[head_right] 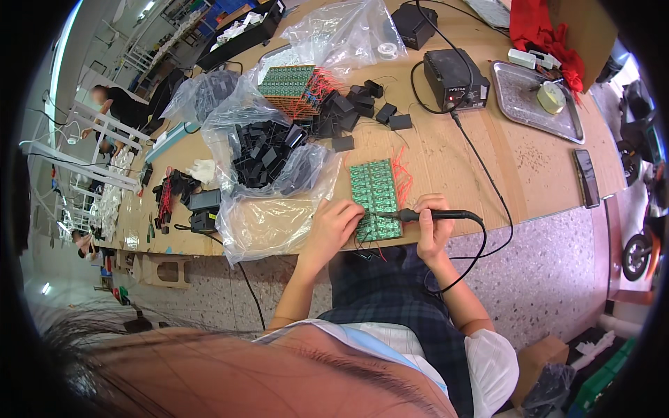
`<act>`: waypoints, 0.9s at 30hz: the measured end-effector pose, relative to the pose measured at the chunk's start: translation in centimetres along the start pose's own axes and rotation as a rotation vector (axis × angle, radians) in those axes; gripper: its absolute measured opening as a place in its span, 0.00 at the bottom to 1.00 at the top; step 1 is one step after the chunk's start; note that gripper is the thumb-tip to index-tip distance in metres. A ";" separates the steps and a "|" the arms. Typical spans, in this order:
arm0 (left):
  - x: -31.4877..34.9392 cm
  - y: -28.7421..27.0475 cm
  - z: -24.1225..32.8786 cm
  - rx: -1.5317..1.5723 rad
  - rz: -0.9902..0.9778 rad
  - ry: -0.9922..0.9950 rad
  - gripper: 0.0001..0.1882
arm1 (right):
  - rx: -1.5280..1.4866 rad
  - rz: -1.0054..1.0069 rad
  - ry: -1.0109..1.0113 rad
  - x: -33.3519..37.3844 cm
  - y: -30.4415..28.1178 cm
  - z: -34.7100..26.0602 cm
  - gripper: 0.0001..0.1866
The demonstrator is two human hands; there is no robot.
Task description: Soldering electronic components or wires onto printed circuit boards at a manual workstation.
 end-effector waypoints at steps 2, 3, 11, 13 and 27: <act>0.0 0.2 0.0 -0.010 -0.003 0.005 0.06 | 0.009 -0.001 -0.012 0.0 0.0 -0.1 0.07; 0.0 0.2 0.0 -0.021 -0.006 0.009 0.06 | 0.000 0.000 0.000 0.0 0.0 -0.1 0.07; 0.1 0.4 0.1 -0.055 0.000 0.005 0.07 | -0.019 0.009 0.024 0.0 0.0 0.0 0.07; 0.1 0.3 0.1 -0.058 0.000 0.000 0.07 | 0.014 -0.010 -0.007 -0.1 0.0 -0.1 0.07; 0.1 0.4 0.2 -0.068 -0.007 -0.004 0.08 | -0.002 -0.010 0.017 0.2 0.0 0.2 0.06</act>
Point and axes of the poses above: each hand's wrist, its own x-axis away from the middle knuckle, its own y-axis out of the palm, z = x × y, the point moved 6 cm from there along -x, towards the middle knuckle, and after that the axes turned 1 degree about -y, right-handed, at the moved point
